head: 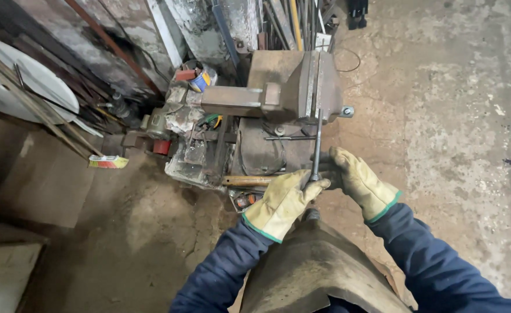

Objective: The person picks up two metal rods and a hammer, then moves to a bench vise. They secure one rod in the vise and repeatedly strike it with the hammer to straighten or shape it. The person adjusts the rod's position in the vise and continues hammering until the clip ends.

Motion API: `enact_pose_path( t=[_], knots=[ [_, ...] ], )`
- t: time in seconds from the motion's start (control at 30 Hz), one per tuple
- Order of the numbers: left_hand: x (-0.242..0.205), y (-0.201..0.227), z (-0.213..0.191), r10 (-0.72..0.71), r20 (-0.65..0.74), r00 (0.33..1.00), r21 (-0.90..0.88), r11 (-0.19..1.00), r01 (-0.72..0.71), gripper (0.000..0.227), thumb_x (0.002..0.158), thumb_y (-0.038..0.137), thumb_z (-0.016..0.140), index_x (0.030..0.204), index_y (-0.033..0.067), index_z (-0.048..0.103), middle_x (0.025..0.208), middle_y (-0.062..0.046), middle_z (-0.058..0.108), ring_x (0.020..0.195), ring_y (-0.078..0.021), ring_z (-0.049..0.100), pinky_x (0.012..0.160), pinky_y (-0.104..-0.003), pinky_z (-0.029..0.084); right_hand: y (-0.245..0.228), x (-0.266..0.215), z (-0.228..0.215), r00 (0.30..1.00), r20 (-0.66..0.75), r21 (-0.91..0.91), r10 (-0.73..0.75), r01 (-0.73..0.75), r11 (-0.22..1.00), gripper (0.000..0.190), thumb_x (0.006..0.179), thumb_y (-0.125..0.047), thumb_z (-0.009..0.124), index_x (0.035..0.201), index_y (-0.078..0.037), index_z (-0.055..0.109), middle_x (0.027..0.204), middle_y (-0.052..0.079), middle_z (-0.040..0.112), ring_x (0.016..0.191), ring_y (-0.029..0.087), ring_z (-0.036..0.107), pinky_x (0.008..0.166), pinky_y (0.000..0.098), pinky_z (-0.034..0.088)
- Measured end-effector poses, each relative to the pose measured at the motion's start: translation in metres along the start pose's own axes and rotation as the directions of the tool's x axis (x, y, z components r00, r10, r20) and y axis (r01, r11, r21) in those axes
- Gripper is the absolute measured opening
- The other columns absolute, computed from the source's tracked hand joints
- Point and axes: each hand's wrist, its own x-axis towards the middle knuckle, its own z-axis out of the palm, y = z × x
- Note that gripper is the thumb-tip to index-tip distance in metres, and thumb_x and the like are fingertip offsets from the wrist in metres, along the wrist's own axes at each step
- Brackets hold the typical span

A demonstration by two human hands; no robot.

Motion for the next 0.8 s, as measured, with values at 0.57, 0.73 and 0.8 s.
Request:
enact_pose_path(
  t=[0.57,0.73,0.8],
  knots=[
    [0.016,-0.042,0.026,-0.303,-0.022,0.953,-0.394,0.878,0.271,0.029,0.102,0.032,0.060,0.111,0.0065,0.071,0.086,-0.005,0.075,0.076,-0.0132,0.072,0.068,-0.030,0.058,-0.015,0.051,-0.010,0.995,0.039,-0.298,-0.089,0.096,0.950,0.038,0.095,-0.027,0.065,0.119,0.001,0.074,0.111,0.010,0.078,0.099,0.015,0.071,0.087,0.0294,0.058],
    [0.021,-0.049,0.038,-0.431,-0.016,0.902,-0.561,0.751,0.349,0.026,0.100,0.027,0.063,0.110,0.0041,0.071,0.086,-0.007,0.074,0.076,-0.0132,0.070,0.067,-0.030,0.058,0.006,0.077,-0.080,0.999,-0.037,-0.417,0.036,-0.048,0.908,0.037,0.095,-0.029,0.062,0.118,-0.001,0.070,0.109,0.012,0.078,0.097,0.019,0.074,0.084,0.0328,0.060],
    [0.020,-0.055,0.042,-0.441,-0.024,0.897,-0.606,0.720,0.338,0.026,0.100,0.027,0.064,0.109,0.0036,0.070,0.088,-0.008,0.073,0.076,-0.0135,0.069,0.067,-0.030,0.057,0.000,0.084,-0.103,0.984,-0.074,-0.396,0.162,-0.179,0.901,0.037,0.094,-0.029,0.062,0.117,-0.001,0.069,0.108,0.013,0.078,0.094,0.023,0.075,0.082,0.0355,0.062]
  ],
)
